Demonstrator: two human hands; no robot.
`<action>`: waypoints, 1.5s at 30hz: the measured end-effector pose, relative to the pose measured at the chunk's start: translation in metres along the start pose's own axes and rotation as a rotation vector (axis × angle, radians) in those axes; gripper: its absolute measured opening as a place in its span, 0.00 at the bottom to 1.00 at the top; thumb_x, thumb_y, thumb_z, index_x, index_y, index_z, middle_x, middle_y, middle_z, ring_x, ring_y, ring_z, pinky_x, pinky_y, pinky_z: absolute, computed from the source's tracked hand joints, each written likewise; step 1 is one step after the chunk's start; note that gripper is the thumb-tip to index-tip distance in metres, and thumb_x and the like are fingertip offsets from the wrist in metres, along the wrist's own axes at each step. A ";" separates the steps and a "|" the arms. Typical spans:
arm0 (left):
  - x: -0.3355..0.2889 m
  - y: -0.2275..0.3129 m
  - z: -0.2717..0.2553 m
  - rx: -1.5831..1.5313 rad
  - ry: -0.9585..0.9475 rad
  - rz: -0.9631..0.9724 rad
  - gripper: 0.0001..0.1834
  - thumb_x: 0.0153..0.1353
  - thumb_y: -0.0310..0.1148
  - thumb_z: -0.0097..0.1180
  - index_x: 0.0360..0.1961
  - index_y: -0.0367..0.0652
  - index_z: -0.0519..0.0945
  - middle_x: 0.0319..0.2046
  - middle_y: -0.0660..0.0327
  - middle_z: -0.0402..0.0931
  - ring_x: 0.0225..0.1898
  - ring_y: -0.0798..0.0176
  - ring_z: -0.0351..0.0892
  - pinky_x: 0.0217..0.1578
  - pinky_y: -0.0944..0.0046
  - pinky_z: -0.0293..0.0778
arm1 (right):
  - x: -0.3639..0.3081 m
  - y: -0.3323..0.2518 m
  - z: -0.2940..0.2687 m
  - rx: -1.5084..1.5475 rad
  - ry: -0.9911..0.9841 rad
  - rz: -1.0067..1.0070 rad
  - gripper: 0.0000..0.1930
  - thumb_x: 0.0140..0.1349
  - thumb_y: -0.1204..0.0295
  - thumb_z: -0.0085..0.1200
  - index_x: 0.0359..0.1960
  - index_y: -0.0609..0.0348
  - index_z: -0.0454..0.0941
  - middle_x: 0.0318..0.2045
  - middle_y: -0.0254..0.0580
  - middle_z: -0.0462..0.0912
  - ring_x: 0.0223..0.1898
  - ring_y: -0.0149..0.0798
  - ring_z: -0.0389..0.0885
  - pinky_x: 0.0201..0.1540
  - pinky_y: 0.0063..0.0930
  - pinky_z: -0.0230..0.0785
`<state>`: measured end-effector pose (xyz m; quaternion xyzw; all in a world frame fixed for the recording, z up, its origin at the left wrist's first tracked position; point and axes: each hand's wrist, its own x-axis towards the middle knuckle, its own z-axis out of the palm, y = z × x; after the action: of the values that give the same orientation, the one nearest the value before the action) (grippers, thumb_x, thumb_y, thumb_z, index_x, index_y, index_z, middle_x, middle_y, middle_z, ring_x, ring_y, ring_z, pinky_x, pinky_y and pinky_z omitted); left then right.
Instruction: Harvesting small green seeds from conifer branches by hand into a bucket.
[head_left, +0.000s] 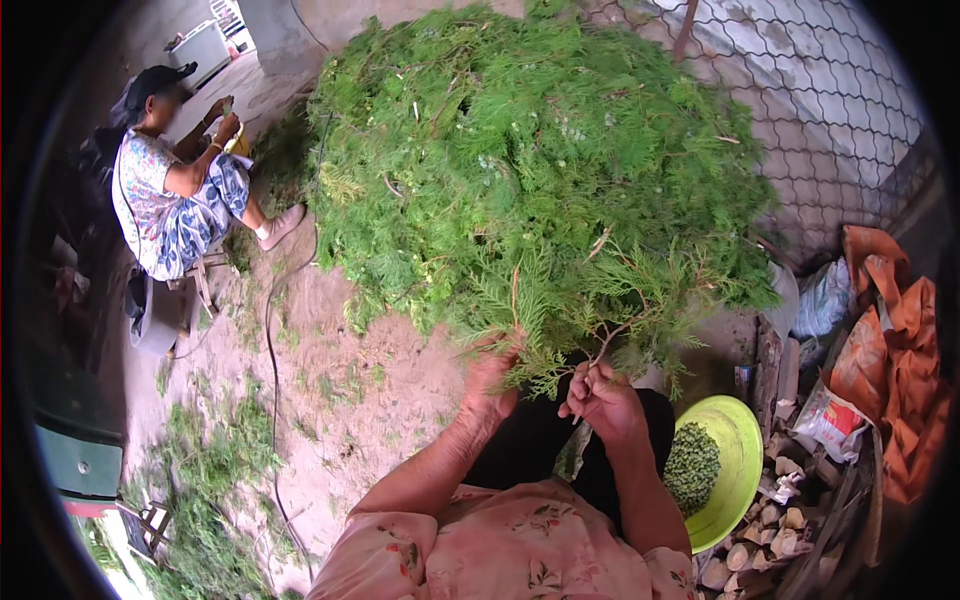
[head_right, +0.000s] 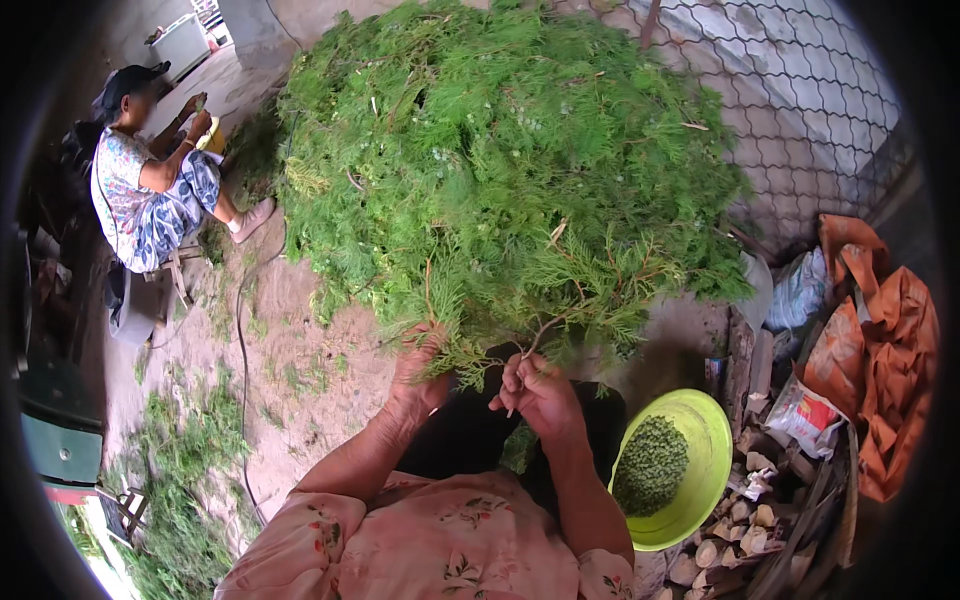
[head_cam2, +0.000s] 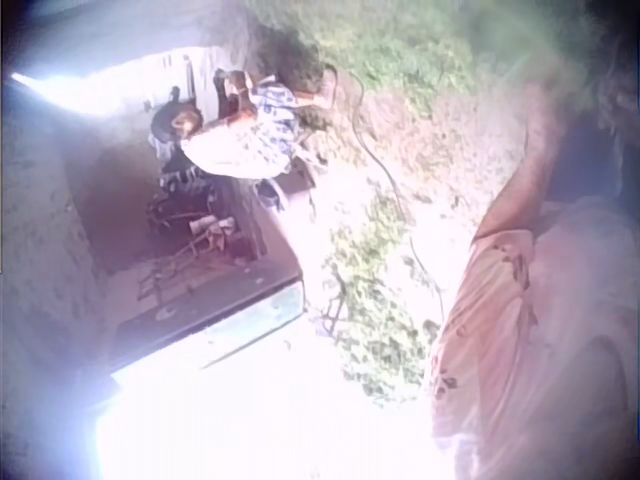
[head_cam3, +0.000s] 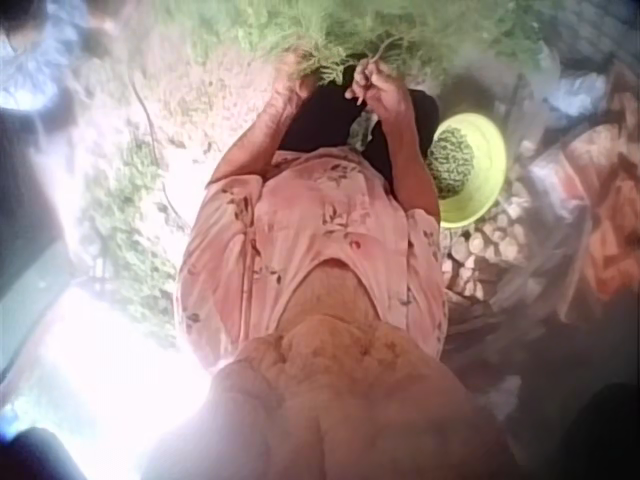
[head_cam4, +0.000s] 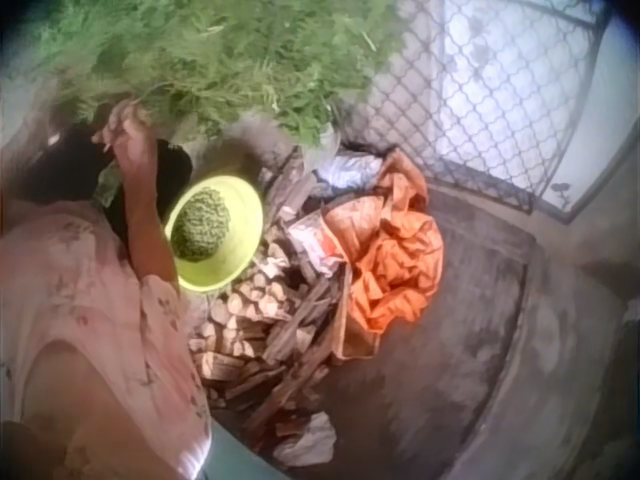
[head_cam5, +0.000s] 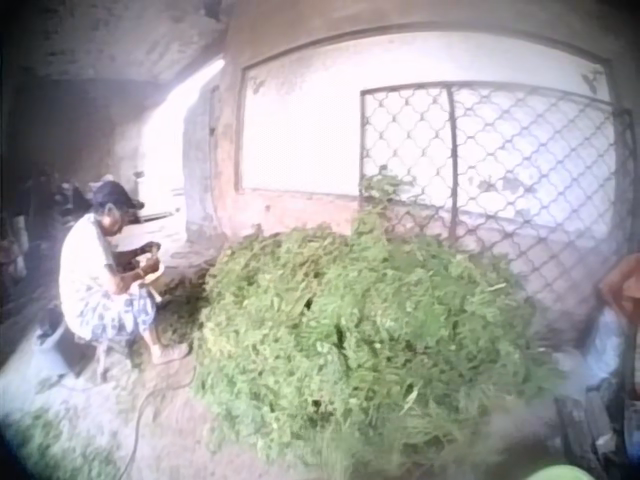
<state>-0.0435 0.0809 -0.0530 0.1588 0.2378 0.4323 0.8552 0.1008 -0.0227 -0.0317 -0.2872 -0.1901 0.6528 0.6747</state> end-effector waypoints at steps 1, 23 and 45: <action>0.001 0.001 -0.001 -0.014 0.016 0.004 0.07 0.57 0.27 0.51 0.37 0.46 0.71 0.36 0.63 0.73 0.34 0.63 0.71 0.36 0.61 0.71 | -0.001 -0.001 0.003 -0.041 0.058 0.024 0.08 0.60 0.70 0.46 0.35 0.63 0.67 0.23 0.39 0.68 0.21 0.37 0.71 0.30 0.42 0.73; -0.001 -0.017 0.001 -0.107 0.184 0.090 0.10 0.53 0.25 0.53 0.38 0.43 0.70 0.32 0.60 0.71 0.30 0.62 0.71 0.29 0.62 0.71 | -0.007 0.018 0.003 -0.142 0.166 -0.134 0.09 0.62 0.72 0.42 0.35 0.67 0.69 0.21 0.37 0.69 0.19 0.32 0.70 0.29 0.36 0.74; -0.027 -0.017 -0.009 0.384 -0.039 -0.092 0.07 0.54 0.27 0.55 0.35 0.39 0.76 0.34 0.60 0.77 0.40 0.65 0.75 0.42 0.67 0.71 | 0.001 0.008 0.008 -0.415 0.405 -0.197 0.14 0.61 0.65 0.46 0.36 0.67 0.74 0.32 0.38 0.75 0.36 0.30 0.73 0.43 0.25 0.64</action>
<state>-0.0510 0.0497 -0.0608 0.3161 0.3062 0.3362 0.8326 0.0899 -0.0205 -0.0304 -0.5233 -0.2081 0.4608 0.6860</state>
